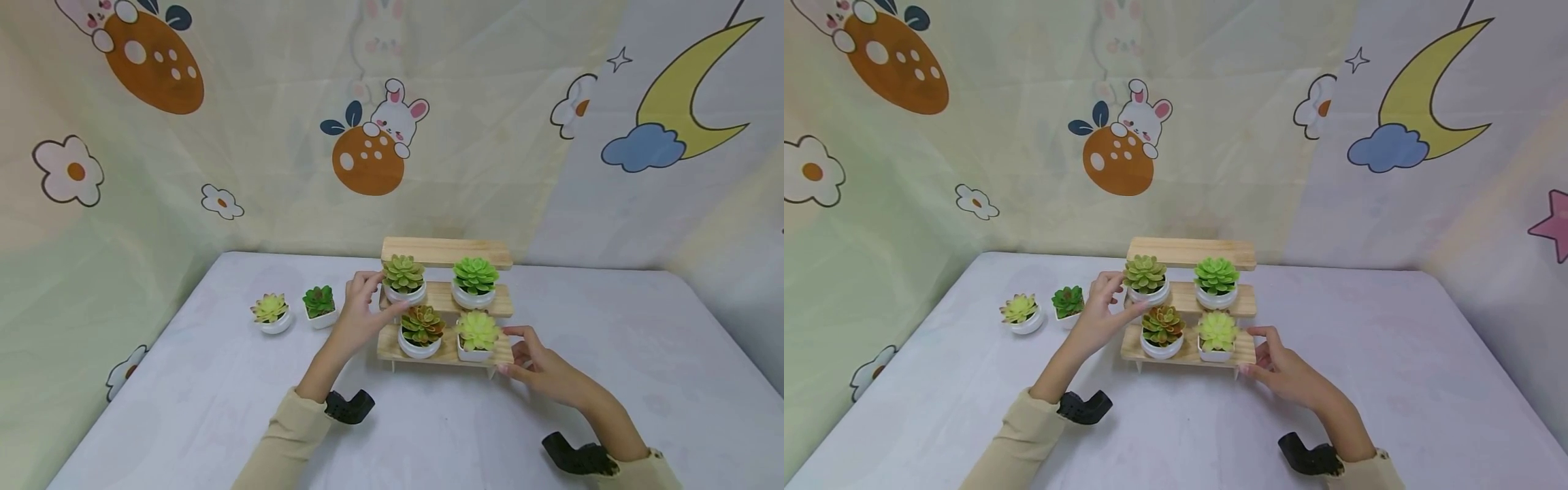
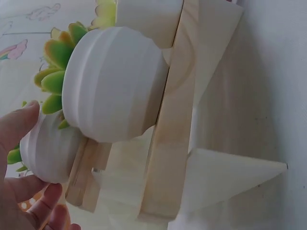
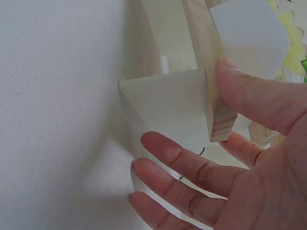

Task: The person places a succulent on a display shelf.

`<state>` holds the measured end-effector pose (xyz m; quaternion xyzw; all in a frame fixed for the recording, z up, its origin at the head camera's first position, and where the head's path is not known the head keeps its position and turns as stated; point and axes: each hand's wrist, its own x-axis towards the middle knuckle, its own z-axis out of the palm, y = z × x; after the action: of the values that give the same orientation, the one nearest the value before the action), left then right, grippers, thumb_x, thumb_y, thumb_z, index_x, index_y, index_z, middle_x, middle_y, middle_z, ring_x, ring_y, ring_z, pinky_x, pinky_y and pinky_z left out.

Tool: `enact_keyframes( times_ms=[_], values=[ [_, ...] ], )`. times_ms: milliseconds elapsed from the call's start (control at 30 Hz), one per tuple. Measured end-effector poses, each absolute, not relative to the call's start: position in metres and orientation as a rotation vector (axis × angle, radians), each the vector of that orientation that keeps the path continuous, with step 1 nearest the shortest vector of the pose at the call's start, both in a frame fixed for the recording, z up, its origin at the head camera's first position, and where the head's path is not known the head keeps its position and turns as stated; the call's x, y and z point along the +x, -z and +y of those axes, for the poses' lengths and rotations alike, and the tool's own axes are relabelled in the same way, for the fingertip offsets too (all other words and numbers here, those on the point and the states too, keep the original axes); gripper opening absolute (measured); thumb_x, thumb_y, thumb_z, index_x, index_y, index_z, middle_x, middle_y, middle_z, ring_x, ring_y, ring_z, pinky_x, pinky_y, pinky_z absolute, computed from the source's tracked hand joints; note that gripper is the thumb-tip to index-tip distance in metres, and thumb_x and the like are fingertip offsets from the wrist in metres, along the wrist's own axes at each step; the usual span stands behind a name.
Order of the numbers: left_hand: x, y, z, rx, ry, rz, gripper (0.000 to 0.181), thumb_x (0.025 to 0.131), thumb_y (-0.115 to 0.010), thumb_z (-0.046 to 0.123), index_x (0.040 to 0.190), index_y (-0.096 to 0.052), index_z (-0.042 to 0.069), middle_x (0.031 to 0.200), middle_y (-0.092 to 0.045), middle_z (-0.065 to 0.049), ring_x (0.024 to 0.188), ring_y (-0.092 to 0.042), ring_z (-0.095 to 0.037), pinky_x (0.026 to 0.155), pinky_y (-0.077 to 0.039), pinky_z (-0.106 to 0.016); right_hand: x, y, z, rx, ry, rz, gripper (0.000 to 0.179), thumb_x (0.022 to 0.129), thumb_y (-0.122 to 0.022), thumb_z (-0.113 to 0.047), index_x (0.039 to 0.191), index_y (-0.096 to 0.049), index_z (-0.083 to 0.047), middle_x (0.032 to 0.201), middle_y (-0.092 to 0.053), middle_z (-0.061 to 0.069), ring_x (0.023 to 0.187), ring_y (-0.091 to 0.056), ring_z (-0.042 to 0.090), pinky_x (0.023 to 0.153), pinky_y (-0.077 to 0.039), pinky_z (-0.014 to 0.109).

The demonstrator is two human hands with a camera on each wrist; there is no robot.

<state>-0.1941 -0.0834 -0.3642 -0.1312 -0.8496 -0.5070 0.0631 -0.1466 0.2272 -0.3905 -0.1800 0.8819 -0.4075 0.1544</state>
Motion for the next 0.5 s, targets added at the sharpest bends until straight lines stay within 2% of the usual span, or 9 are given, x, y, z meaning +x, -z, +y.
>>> enact_keyframes(
  times_ms=[200,500],
  values=[
    [-0.1960,0.3630,-0.0784,-0.386,1.523,-2.546,0.062,0.080,-0.072,0.036,0.132,-0.048,0.011,0.124,-0.050,-0.005,0.114,-0.041,-0.021,0.093,-0.039,-0.045,-0.1468,0.3920,0.2279,-0.525,1.169,2.528,0.063,0.092,-0.058,-0.025,0.135,-0.018,-0.002,0.100,-0.060,0.010,0.086,-0.056,0.009,0.068,-0.047,0.023],
    [-0.1972,0.3633,-0.0740,-0.379,1.566,-2.509,0.054,0.081,-0.072,0.035,0.126,-0.051,0.016,0.114,-0.058,-0.003,0.110,-0.047,-0.020,0.094,-0.040,-0.045,-0.1465,0.3900,0.2273,-0.528,1.175,2.536,0.064,0.092,-0.059,-0.023,0.135,-0.018,-0.001,0.098,-0.060,0.010,0.084,-0.056,0.011,0.065,-0.047,0.023]
  ],
)
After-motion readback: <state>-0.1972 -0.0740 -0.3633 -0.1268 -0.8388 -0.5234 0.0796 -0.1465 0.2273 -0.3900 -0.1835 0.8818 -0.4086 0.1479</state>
